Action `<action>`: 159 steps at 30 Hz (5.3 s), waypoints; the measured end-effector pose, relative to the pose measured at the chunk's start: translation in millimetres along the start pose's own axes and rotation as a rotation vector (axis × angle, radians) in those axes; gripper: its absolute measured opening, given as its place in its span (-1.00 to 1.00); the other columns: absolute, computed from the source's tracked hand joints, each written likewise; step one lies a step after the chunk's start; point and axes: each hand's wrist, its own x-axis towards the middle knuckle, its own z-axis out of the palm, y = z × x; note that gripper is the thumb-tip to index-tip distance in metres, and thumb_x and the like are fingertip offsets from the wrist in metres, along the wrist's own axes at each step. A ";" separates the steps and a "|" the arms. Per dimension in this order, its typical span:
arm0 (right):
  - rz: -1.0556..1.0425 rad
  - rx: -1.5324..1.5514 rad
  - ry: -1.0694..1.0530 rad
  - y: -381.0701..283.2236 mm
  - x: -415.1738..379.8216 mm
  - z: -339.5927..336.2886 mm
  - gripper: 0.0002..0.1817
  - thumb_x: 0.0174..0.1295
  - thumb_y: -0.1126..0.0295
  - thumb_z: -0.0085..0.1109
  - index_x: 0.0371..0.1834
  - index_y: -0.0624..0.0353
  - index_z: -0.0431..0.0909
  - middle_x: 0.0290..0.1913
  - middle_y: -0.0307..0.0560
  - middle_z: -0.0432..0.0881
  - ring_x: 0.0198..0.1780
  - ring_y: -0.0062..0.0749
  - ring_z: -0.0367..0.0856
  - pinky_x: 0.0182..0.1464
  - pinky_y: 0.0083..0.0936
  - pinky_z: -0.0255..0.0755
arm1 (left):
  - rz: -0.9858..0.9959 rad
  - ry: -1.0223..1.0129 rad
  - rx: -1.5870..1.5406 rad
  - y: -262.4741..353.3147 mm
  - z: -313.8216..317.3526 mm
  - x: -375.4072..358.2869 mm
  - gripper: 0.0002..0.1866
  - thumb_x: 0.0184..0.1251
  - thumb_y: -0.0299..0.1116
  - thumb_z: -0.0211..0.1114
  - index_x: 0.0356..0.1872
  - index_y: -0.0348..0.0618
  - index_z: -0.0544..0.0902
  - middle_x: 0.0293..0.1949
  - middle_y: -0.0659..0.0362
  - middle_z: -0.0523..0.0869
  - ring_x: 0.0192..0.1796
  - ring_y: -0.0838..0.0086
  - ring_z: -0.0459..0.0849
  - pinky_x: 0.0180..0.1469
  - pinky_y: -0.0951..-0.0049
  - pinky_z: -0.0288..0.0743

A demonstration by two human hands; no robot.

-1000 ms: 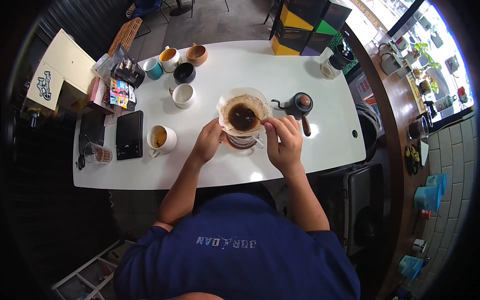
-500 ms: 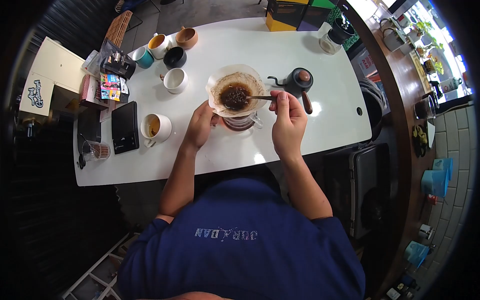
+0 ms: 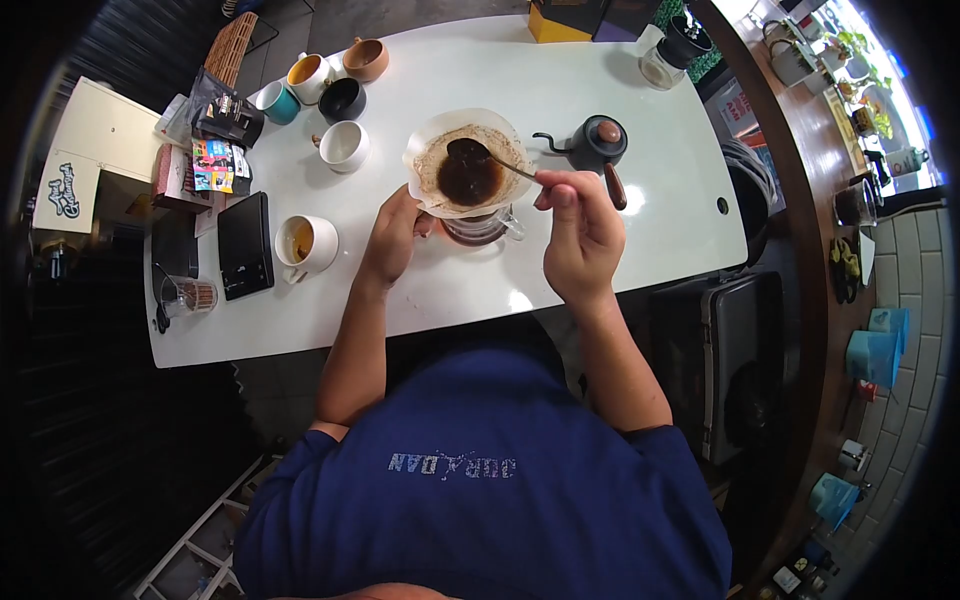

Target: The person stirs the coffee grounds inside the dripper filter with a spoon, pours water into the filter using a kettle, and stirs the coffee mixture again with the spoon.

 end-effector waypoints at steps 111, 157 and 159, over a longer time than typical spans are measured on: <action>0.125 -0.327 -0.197 -3.9 13.7 0.8 -0.87 0.21 0.44 0.15 -0.26 0.26 0.62 -0.47 -0.16 0.60 -0.49 -0.62 0.45 -0.43 -0.69 0.32 | 0.124 -0.021 0.068 1.1 -9.3 6.4 -0.60 0.50 -0.29 -0.21 0.10 -0.37 0.44 0.02 0.12 0.57 0.11 0.53 0.44 0.21 0.52 0.22; -0.083 -0.382 -0.275 -15.6 3.7 4.6 -0.92 0.17 0.55 0.14 -0.31 0.29 0.61 -0.47 -0.06 0.59 -0.45 -0.39 0.56 -0.41 -0.56 0.39 | 0.147 0.019 -0.039 -8.3 8.2 -1.7 -0.67 0.51 -0.21 -0.16 -0.20 -0.23 0.51 -0.42 0.35 0.45 -0.33 0.70 0.34 -0.19 0.64 0.27; -0.083 -0.398 -0.238 -16.4 2.9 5.2 -0.92 0.17 0.55 0.14 -0.32 0.29 0.61 -0.47 -0.06 0.59 -0.45 -0.39 0.56 -0.41 -0.56 0.39 | 0.133 0.029 -0.034 -9.3 7.1 -1.7 -0.67 0.51 -0.22 -0.16 -0.20 -0.23 0.51 -0.43 0.35 0.45 -0.33 0.70 0.34 -0.19 0.64 0.28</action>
